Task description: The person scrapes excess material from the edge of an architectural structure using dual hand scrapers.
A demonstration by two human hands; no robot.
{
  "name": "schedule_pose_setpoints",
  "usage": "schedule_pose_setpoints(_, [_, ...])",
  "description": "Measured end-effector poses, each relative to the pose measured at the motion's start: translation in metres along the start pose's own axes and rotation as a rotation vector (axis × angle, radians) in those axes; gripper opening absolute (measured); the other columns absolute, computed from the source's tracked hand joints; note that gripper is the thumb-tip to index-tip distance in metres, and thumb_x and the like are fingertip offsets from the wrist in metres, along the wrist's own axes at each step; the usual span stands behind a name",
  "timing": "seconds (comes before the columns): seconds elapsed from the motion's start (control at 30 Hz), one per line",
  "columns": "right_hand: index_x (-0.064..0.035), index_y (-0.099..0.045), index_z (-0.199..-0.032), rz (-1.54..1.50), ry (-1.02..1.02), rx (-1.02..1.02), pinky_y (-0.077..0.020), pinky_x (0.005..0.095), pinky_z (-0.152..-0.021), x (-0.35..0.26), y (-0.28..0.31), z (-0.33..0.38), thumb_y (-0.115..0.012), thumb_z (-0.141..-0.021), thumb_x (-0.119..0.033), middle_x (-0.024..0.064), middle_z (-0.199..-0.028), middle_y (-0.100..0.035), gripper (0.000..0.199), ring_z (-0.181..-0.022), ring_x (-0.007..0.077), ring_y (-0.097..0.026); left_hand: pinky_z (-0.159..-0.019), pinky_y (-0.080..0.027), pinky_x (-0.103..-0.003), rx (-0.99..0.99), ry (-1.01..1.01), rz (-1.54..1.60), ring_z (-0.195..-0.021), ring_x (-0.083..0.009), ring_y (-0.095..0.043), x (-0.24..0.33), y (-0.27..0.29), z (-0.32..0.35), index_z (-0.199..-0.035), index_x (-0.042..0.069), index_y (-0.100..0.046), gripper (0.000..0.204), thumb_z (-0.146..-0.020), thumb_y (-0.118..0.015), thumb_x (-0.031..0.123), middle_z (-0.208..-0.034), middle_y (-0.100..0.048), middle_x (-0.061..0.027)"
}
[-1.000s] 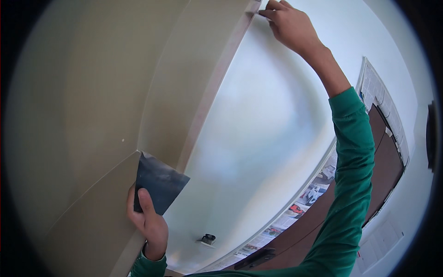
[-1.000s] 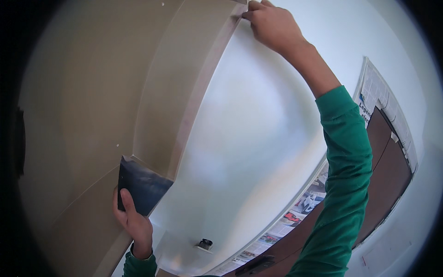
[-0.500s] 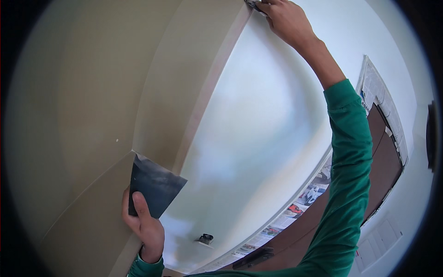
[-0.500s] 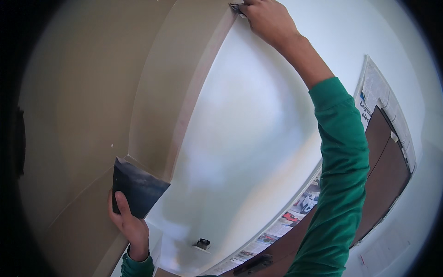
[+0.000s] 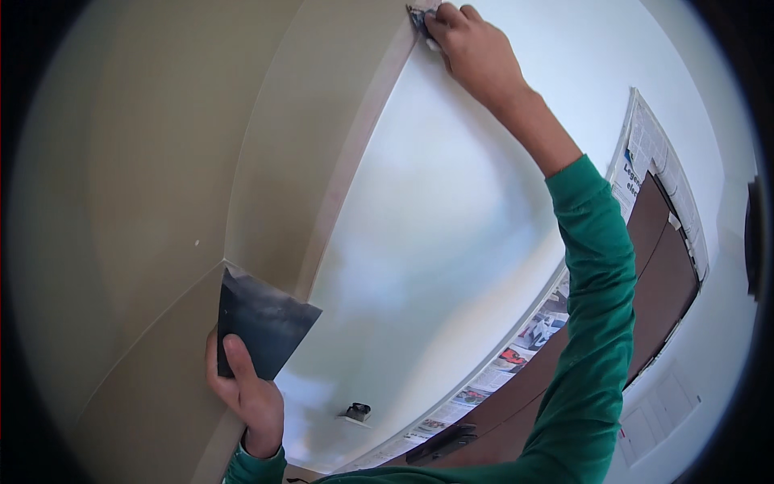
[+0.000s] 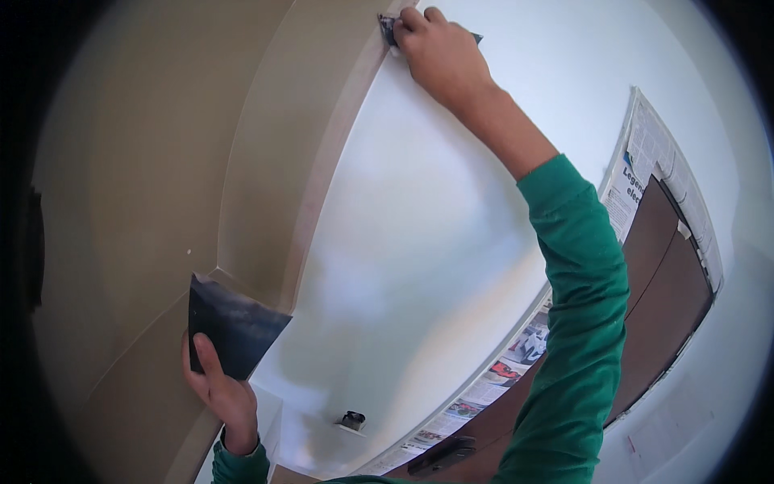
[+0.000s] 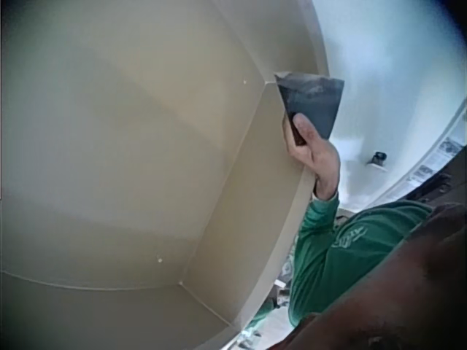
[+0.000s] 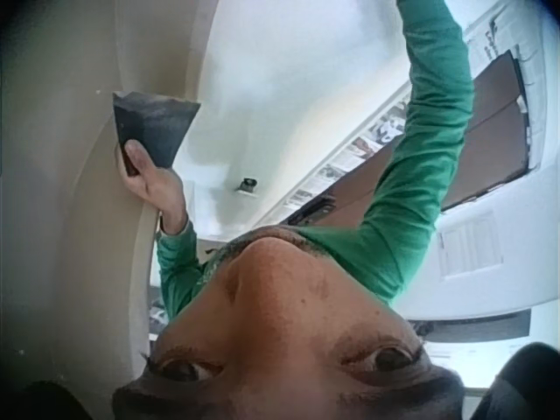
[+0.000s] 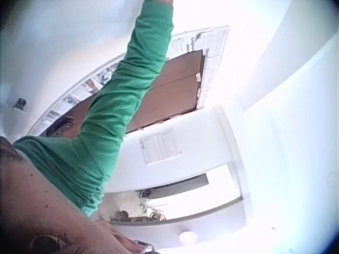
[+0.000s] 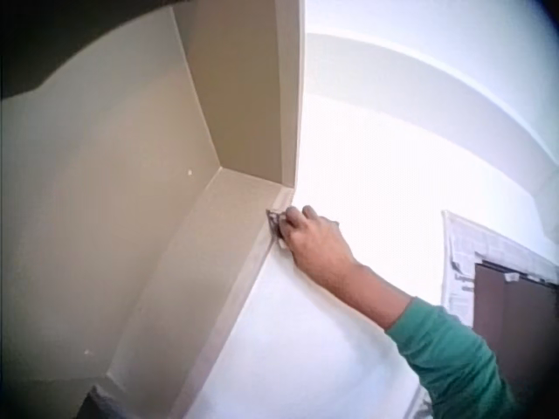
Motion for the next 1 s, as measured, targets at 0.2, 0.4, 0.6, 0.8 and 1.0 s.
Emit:
schedule_pose_setpoints(0.2, [-0.0009, -0.070, -0.111, 0.004, 0.055, 0.046, -0.0544, 0.0357, -0.081, 0.011, 0.024, -0.004, -0.058, -0.086, -0.002, 0.0067, -0.109, -0.061, 0.027, -0.098, 0.0229, -0.060, -0.095, -0.044, -0.027, -0.041, 0.020, -0.115, -0.106, -0.0164, -0.058, 0.015, -0.012, -0.005, -0.128, -0.014, -0.054, 0.038, -0.107, -0.050, 0.018, -0.121, -0.062, -0.0138])
schedule_pose_setpoints(0.4, [-0.0031, -0.070, -0.110, -0.045, -0.005, -0.034, -0.0523, 0.0389, -0.084, 0.023, 0.027, -0.022, -0.052, -0.090, -0.002, 0.0105, -0.107, -0.063, 0.027, -0.102, 0.0271, -0.059, -0.094, -0.044, -0.027, -0.014, 0.022, -0.007, -0.104, -0.0164, -0.058, 0.014, -0.014, -0.003, -0.124, -0.013, -0.057, 0.037, -0.107, -0.049, 0.020, -0.118, -0.064, -0.0133])
schedule_pose_setpoints(0.6, [-0.0094, -0.071, -0.116, -0.051, 0.108, 0.004, -0.0529, 0.0354, -0.079, 0.004, 0.017, 0.001, -0.057, -0.084, 0.000, 0.0036, -0.107, -0.063, 0.036, -0.100, 0.0226, -0.059, -0.096, -0.043, -0.027, -0.085, 0.020, -0.050, -0.104, -0.0158, -0.057, 0.022, -0.014, -0.005, -0.123, -0.012, -0.058, 0.037, -0.107, -0.049, 0.020, -0.116, -0.064, -0.0119])
schedule_pose_setpoints(0.8, [-0.0059, -0.070, -0.118, 0.010, -0.036, -0.053, -0.0525, 0.0400, -0.089, 0.046, 0.037, -0.034, -0.049, -0.091, -0.001, 0.0122, -0.116, -0.065, 0.035, -0.106, 0.0289, -0.060, -0.095, -0.042, -0.027, -0.068, 0.011, -0.078, -0.103, -0.0153, -0.057, 0.022, -0.018, -0.006, -0.123, -0.010, -0.058, 0.036, -0.107, -0.049, 0.021, -0.115, -0.064, -0.0111])
schedule_pose_setpoints(1.0, [-0.0077, -0.072, -0.118, -0.003, -0.041, -0.246, -0.0527, 0.0415, -0.092, 0.043, 0.031, -0.047, -0.048, -0.090, -0.001, 0.0108, -0.118, -0.065, 0.037, -0.106, 0.0288, -0.061, -0.090, -0.043, -0.026, -0.004, 0.007, -0.059, -0.098, -0.0144, -0.057, 0.012, -0.012, -0.003, -0.121, -0.010, -0.059, 0.035, -0.107, -0.050, 0.021, -0.112, -0.064, -0.0104])
Point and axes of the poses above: each hand's wrist, its own z-axis away from the middle knuckle, its own y-axis out of the back of the hand, x = y × z, the point moved 3 cm from there along -z, towards the middle knuckle
